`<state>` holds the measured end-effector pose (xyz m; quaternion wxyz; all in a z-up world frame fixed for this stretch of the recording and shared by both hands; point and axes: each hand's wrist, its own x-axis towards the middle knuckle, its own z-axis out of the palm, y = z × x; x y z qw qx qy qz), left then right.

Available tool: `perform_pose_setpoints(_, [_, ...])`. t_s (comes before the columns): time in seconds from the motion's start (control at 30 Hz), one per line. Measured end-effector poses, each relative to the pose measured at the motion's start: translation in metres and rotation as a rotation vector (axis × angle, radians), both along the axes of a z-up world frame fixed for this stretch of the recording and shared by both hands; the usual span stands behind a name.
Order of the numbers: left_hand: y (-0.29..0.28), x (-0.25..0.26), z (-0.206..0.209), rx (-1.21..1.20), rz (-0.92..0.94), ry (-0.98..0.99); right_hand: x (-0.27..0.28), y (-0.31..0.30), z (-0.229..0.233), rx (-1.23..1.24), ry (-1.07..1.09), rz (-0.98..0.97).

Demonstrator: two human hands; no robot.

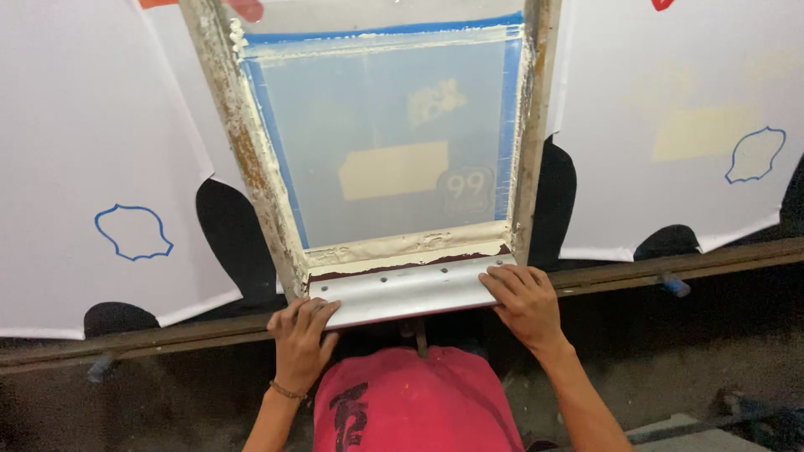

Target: The person uses a squeegee to pull white ink across a screen printing frame stretched over a white t-shirt. After completing the print, the person lifts the frame and walks to another area of the workshop.

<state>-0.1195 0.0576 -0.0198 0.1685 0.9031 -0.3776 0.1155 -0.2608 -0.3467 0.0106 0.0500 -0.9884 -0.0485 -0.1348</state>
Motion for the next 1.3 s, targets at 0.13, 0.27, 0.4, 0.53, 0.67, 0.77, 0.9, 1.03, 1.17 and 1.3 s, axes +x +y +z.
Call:
perform_pose_setpoints(0.13, [-0.019,0.023,0.022,-0.086,0.068,-0.131,0.018,-0.002,0.006,0.011,-0.061,-0.014])
perform_pose_setpoints(0.27, [-0.026,0.053,0.006,-0.041,0.154,-0.164,0.044,-0.033,-0.038,-0.146,-0.110,-0.124])
perform_pose_setpoints(0.4, [-0.037,0.082,0.032,0.019,0.205,-0.100,0.086,-0.034,0.022,-0.145,-0.001,-0.129])
perform_pose_setpoints(0.53, [-0.031,0.086,0.037,-0.072,0.187,-0.007,0.095,-0.027,0.052,-0.214,-0.017,-0.130])
perform_pose_setpoints(0.67, [-0.038,0.078,0.067,-0.045,0.200,-0.114,0.095,-0.035,0.048,-0.249,-0.110,-0.167])
perform_pose_setpoints(0.77, [-0.044,0.076,0.073,-0.021,0.204,-0.166,0.090,-0.050,0.015,-0.205,-0.112,-0.168])
perform_pose_setpoints(0.9, [-0.046,0.078,0.044,-0.024,0.191,-0.185,0.086,-0.044,0.008,-0.189,-0.121,-0.160])
perform_pose_setpoints(1.03, [-0.045,0.070,0.044,-0.006,0.190,-0.180,0.080,-0.040,0.003,-0.184,-0.117,-0.163])
perform_pose_setpoints(1.17, [-0.041,0.066,0.041,0.091,0.197,-0.076,0.079,-0.041,-0.006,-0.185,-0.016,-0.140])
perform_pose_setpoints(1.3, [-0.038,0.060,0.033,0.131,0.199,-0.040,0.069,-0.046,-0.023,-0.153,0.084,-0.142])
